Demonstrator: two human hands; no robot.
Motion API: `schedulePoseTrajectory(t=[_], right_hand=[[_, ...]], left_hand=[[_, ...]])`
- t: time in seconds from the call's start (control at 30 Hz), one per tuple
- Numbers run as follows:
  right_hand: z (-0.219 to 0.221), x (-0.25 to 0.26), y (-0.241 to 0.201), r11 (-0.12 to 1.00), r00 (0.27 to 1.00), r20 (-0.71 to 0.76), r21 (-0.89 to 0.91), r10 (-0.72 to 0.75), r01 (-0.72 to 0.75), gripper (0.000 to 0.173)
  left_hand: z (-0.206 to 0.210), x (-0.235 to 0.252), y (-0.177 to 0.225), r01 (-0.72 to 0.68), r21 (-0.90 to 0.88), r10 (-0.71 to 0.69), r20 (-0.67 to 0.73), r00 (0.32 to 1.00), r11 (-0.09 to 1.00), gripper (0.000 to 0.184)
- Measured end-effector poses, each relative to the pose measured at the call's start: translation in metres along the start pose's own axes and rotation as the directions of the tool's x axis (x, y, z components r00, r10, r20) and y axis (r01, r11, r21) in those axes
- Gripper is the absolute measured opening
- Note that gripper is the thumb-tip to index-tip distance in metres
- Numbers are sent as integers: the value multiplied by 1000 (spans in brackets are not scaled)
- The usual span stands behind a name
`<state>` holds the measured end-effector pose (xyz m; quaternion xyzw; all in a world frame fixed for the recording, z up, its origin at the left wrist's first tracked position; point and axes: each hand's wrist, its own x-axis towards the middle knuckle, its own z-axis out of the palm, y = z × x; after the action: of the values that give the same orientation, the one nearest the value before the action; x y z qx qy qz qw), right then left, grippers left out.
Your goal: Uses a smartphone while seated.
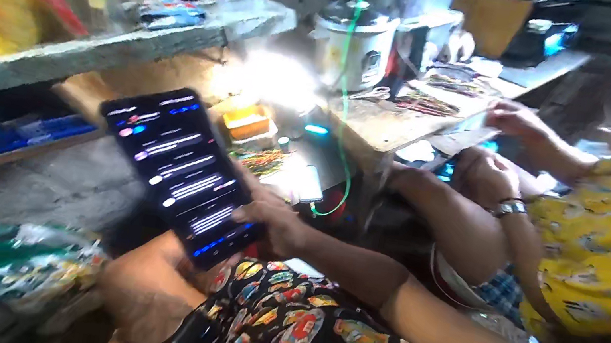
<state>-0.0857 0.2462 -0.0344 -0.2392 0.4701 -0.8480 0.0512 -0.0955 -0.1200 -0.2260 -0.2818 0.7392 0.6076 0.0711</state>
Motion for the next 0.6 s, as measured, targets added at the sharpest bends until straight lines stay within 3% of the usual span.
schedulePoseTrajectory(t=[0.07, 0.33, 0.6], right_hand=[[-6, 2, 8, 1000, 1000, 28, -12, -1, 1, 79], [-6, 3, 16, 999, 999, 43, -8, -32, 32, 73], [-5, 2, 11, 996, 998, -42, -82, -37, 33, 68]], left_hand=[[-7, 13, -13, -42, 8, 42, 32, 999, 999, 45], [4, 5, 4, 99, 10, -99, -28, 995, 995, 55], [3, 9, -1, 139, -185, -139, 10, 990, 973, 47]])
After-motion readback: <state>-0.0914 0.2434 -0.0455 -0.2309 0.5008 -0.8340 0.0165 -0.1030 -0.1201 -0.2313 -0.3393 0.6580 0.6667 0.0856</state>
